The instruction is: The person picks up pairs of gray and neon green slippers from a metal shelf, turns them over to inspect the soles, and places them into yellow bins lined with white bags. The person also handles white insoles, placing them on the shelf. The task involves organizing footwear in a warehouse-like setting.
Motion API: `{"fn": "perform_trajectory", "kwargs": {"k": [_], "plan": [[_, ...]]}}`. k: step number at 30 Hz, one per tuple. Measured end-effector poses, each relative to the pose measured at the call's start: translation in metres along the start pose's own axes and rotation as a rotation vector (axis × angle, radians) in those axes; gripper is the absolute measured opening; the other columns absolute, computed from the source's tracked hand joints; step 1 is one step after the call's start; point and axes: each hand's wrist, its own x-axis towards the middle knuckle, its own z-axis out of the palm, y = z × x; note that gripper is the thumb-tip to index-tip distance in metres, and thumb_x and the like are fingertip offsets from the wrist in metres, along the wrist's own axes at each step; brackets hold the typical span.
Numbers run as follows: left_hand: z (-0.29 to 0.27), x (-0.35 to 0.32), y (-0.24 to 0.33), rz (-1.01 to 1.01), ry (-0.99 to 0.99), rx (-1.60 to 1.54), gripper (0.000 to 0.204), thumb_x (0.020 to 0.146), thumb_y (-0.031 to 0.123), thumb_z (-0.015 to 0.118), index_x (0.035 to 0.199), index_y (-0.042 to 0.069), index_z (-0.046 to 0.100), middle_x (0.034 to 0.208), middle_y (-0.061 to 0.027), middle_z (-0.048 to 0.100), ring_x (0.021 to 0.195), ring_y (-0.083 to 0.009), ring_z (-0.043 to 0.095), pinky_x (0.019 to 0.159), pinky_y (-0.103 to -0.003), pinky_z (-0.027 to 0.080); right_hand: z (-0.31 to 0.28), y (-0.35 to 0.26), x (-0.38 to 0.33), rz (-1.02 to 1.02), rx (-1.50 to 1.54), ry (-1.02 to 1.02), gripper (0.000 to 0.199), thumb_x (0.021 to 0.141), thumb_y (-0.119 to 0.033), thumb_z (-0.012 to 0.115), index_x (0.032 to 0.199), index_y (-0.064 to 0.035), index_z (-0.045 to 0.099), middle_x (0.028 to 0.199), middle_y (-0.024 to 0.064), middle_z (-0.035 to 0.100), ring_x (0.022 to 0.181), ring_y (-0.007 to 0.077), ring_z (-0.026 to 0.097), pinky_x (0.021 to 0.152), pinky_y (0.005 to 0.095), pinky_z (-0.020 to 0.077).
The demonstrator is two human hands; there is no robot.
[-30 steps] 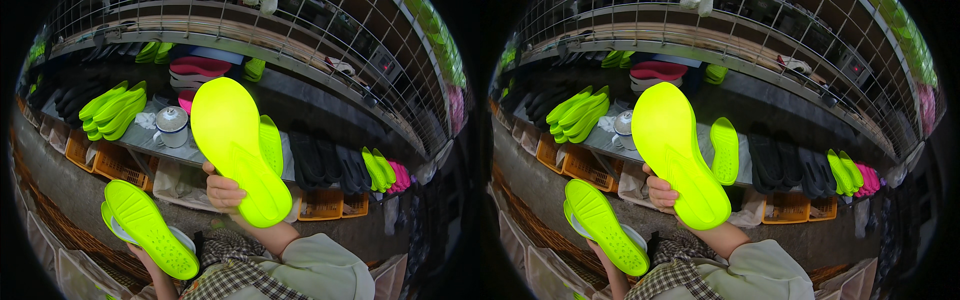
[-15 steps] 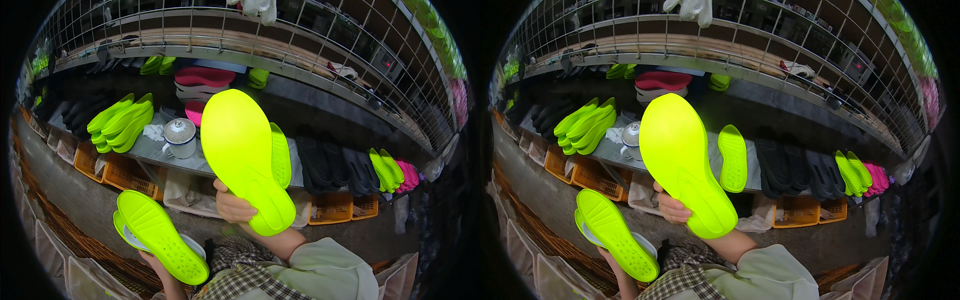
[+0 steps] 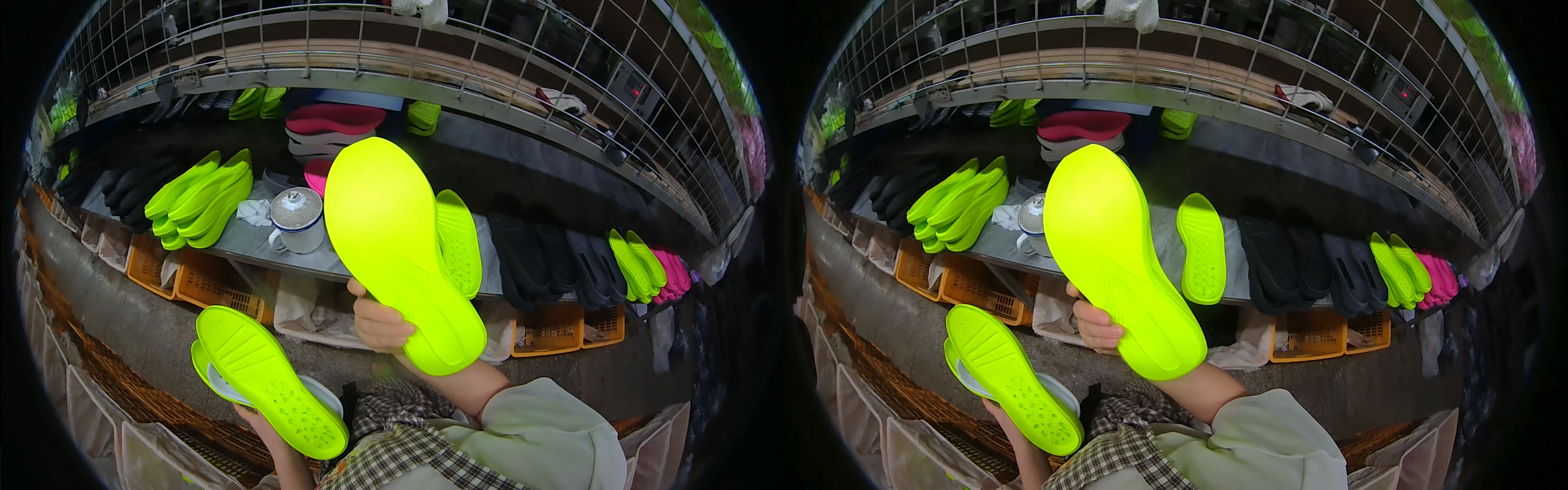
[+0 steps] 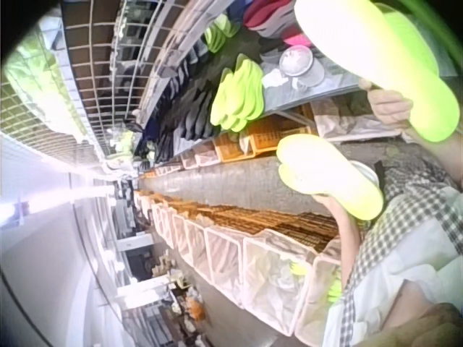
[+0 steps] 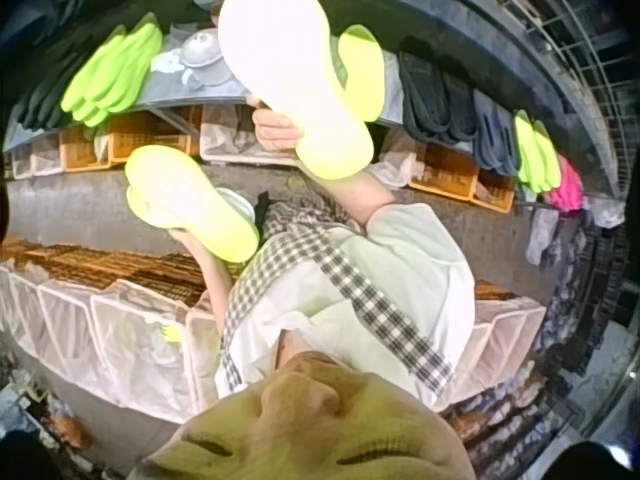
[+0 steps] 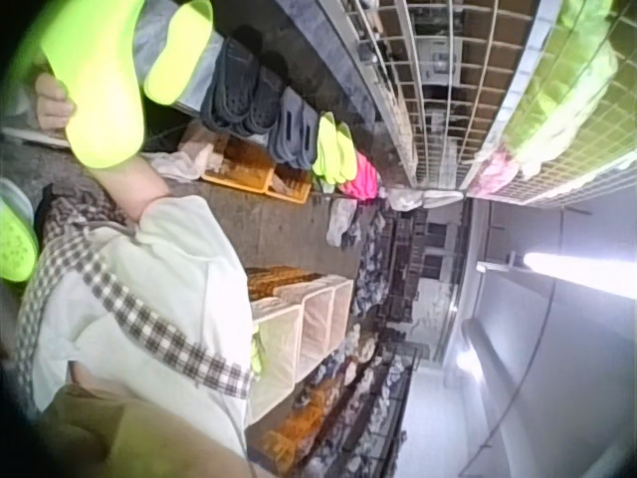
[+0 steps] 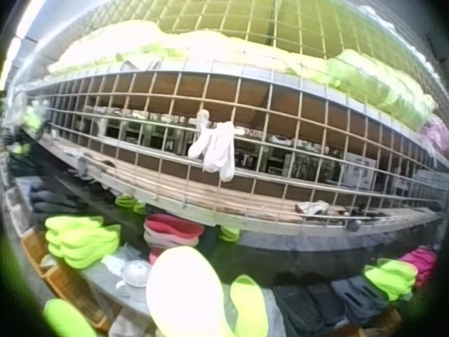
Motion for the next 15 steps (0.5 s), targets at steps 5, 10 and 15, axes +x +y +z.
{"fn": "perform_trajectory", "kwargs": {"k": [5, 10, 15], "plan": [[-0.0012, 0.0021, -0.0007, -0.043, 0.024, 0.008, 0.073, 0.092, 0.028, 0.051, 0.145, 0.013, 0.002, 0.128, -0.0208, 0.042, 0.094, -0.027, 0.061, 0.072, -0.037, 0.053, -0.0036, 0.0015, -0.0055, -0.038, 0.1, 0.117, 0.06, 0.086, -0.042, 0.054, 0.122, 0.0046, 0.041, 0.075, 0.0087, 0.049, 0.058, 0.0149, 0.049, 0.054, 0.0271, 0.0439], [-0.0028, 0.0033, -0.0025, -0.07, 0.046, -0.01, 0.073, 0.092, 0.027, 0.051, 0.145, 0.015, 0.002, 0.131, -0.0217, 0.04, 0.097, -0.0279, 0.06, 0.073, -0.038, 0.053, -0.0016, 0.0032, -0.0073, -0.089, 0.12, 0.222, 0.053, 0.09, -0.033, 0.05, 0.124, 0.0056, 0.037, 0.076, 0.0103, 0.05, 0.054, 0.0146, 0.052, 0.047, 0.0255, 0.0448], [-0.0027, 0.002, -0.0018, -0.074, 0.035, -0.028, 0.074, 0.092, 0.025, 0.052, 0.146, 0.016, 0.002, 0.131, -0.0216, 0.04, 0.098, -0.0284, 0.06, 0.074, -0.039, 0.053, -0.0017, 0.0038, -0.0077, -0.088, 0.121, 0.223, 0.052, 0.09, -0.033, 0.05, 0.124, 0.0055, 0.037, 0.076, 0.0102, 0.05, 0.054, 0.0145, 0.052, 0.048, 0.026, 0.0455]]}}
